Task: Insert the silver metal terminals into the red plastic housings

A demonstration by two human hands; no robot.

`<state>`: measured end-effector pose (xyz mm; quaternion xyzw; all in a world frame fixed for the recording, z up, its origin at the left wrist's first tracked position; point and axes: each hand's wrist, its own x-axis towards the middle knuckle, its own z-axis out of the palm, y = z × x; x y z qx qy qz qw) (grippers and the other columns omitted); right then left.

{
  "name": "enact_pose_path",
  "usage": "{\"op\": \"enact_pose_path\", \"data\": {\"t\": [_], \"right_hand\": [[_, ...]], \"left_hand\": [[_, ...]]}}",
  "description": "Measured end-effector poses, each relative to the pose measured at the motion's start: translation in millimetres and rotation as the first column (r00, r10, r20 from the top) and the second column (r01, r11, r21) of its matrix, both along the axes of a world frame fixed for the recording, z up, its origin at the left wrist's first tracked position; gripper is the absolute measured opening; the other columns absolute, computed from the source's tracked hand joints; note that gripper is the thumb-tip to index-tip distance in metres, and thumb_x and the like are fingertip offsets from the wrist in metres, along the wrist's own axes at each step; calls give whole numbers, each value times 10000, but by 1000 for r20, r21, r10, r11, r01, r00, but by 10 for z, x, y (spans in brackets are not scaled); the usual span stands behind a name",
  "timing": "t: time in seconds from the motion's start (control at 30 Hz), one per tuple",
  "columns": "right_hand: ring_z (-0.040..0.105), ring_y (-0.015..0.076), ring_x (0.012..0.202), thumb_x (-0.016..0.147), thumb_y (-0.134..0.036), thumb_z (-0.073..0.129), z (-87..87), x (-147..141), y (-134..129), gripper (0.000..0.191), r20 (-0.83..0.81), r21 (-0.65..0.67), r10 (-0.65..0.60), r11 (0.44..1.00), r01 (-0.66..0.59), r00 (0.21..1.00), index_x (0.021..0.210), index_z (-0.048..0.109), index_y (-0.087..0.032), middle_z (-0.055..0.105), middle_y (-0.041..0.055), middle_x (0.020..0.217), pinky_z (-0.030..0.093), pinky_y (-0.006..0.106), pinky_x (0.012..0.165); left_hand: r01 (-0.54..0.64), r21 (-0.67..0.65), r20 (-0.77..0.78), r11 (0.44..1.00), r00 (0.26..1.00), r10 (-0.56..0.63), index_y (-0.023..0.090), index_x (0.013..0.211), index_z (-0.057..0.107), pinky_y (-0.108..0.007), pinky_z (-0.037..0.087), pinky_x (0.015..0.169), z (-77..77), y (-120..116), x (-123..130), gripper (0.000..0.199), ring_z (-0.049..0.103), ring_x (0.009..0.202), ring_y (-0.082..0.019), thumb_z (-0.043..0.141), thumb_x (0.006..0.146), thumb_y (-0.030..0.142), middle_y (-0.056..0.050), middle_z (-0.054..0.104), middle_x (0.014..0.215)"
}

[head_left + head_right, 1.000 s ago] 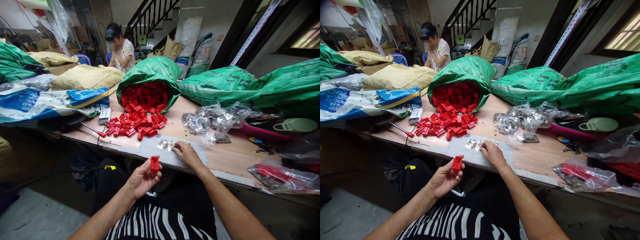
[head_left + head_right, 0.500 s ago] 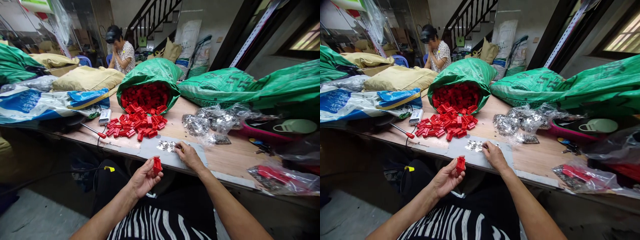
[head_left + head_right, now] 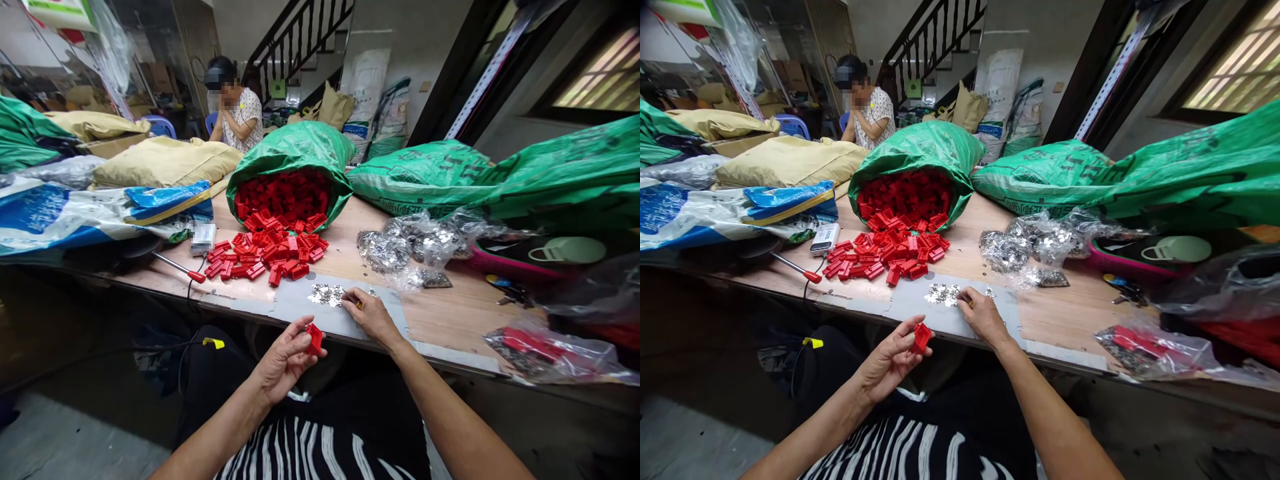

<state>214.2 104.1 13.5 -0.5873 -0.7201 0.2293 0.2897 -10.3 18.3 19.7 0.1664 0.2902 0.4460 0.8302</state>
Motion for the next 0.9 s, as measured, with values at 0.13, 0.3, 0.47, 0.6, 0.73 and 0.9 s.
{"op": "enact_pose_path", "data": {"t": [0.13, 0.3, 0.47, 0.6, 0.73, 0.9], "right_hand": [[582, 162, 676, 793, -341, 530, -9, 14, 15, 167, -85, -44, -26, 999, 22, 996, 826, 616, -202, 645, 4, 747, 437, 267, 618], [525, 147, 647, 768, -409, 584, 29, -57, -40, 225, -245, -80, 19, 996, -40, 969, 798, 601, -186, 576, -7, 687, 418, 248, 585], [483, 125, 669, 771, -367, 624, 151, -249, -225, 192, -377, -150, 126, 969, -194, 918, 790, 570, -183, 532, -18, 722, 405, 241, 634], [482, 130, 690, 775, -350, 623, 230, -385, -343, 176, -399, -186, 158, 951, -249, 903, 783, 562, -185, 525, -21, 725, 406, 245, 647], [479, 128, 686, 778, -324, 612, 259, -441, -390, 155, -399, -208, 158, 944, -257, 903, 770, 557, -180, 522, -23, 717, 407, 245, 641], [488, 127, 697, 789, -316, 599, 241, -425, -411, 142, -400, -198, 166, 945, -262, 901, 784, 555, -181, 525, -20, 733, 417, 244, 651]], "left_hand": [[-25, 7, 18, 1000, 1000, 25, 96, 1163, 558, -262, 533, 822, -19, 8, 1, 357, 699, 867, -199, 630, 837, 222, -111, 681, 961], [-55, 12, 5, 998, 998, 55, 117, 1149, 568, -256, 528, 805, -12, 44, 12, 402, 700, 820, -173, 700, 776, 191, -92, 682, 991], [-90, 72, -50, 993, 994, 94, 137, 1125, 603, -251, 503, 857, 22, 43, 48, 513, 680, 828, -137, 790, 649, 103, -58, 690, 979], [-117, 135, -175, 984, 975, 140, 158, 1118, 626, -300, 500, 872, 36, 22, 76, 581, 673, 828, -149, 827, 576, 98, -48, 703, 953], [-80, 238, -248, 968, 958, 140, 170, 1153, 630, -379, 438, 988, 30, 8, 75, 589, 659, 972, -213, 823, 596, 158, -88, 700, 1082], [-4, 407, -333, 913, 930, 153, 197, 1160, 648, -386, 396, 1044, 60, 0, 61, 510, 581, 1142, -248, 778, 667, 215, -91, 663, 1186]]}}
